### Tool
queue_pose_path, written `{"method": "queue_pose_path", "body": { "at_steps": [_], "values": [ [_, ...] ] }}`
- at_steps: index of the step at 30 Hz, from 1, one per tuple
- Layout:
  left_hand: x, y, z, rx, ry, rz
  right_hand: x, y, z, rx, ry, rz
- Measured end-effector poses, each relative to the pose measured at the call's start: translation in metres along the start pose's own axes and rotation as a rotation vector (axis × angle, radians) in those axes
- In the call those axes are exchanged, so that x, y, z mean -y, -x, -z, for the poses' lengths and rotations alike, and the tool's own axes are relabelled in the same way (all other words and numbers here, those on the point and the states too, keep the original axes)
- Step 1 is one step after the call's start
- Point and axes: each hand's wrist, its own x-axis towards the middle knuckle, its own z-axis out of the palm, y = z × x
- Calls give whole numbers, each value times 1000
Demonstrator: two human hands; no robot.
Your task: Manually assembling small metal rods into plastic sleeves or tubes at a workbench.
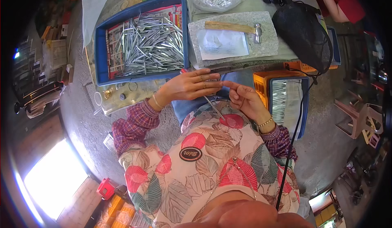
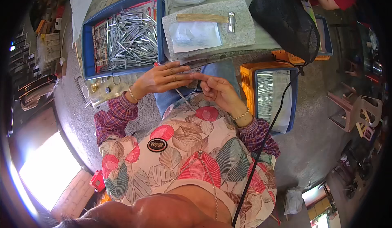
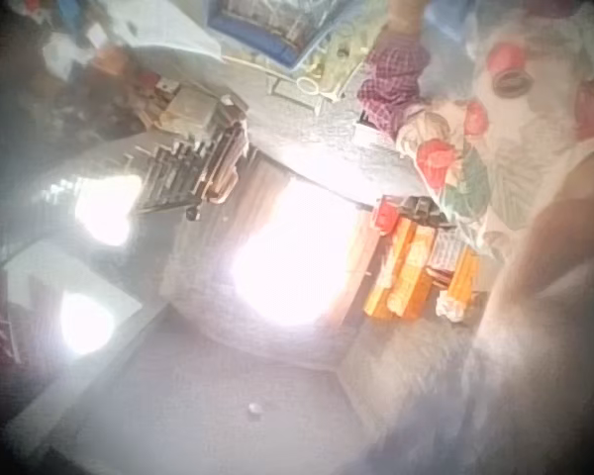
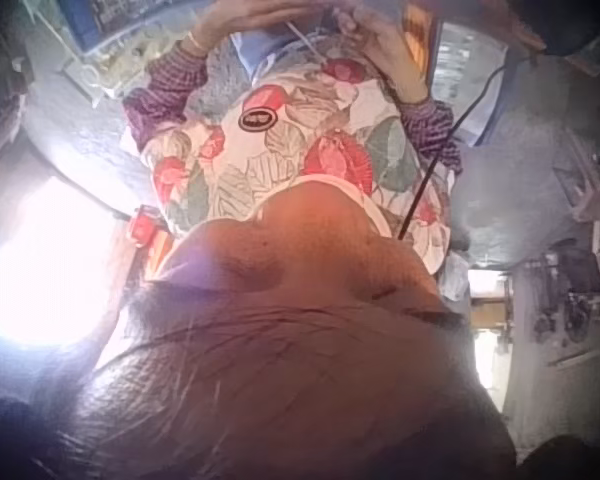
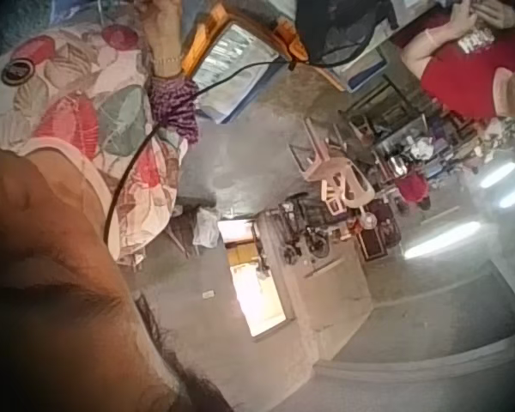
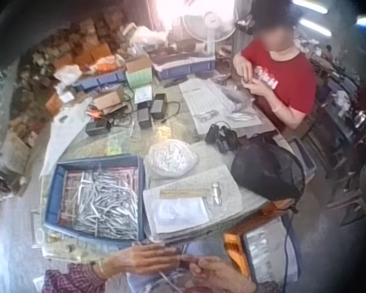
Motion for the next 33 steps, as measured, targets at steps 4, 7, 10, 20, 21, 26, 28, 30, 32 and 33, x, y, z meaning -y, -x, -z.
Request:
{"method": "queue_pose_path", "body": {
  "at_steps": [4, 7, 10, 20, 21, 26, 28, 30, 32, 33],
  "values": [
    [0, 1, -3, 20, -5, -6, 0, 1, -6, -12, -18, 1],
    [0, 0, -3, 18, 16, 2, 0, 0, -4, -6, -30, -1],
    [-1, 0, -3, 12, 37, 16, -2, 1, 0, 3, -25, 8],
    [-3, 0, -4, 8, 62, 28, -4, 0, 9, -6, -82, 27],
    [-3, 0, -4, 8, 63, 29, -4, 0, 10, -6, -83, 26],
    [-4, -1, -5, 13, 42, 32, -1, 0, 6, -65, -76, 4],
    [-3, 1, -7, 15, 38, 32, -1, 0, 5, -67, -66, 0],
    [-3, 1, -8, 15, 37, 28, 0, 0, 5, -73, -56, -2],
    [-3, 1, -8, 8, 54, 19, 0, 0, 7, -34, -33, -3],
    [-3, -1, -6, 6, 57, 15, 0, 0, 7, -38, -32, 0]
  ]
}}
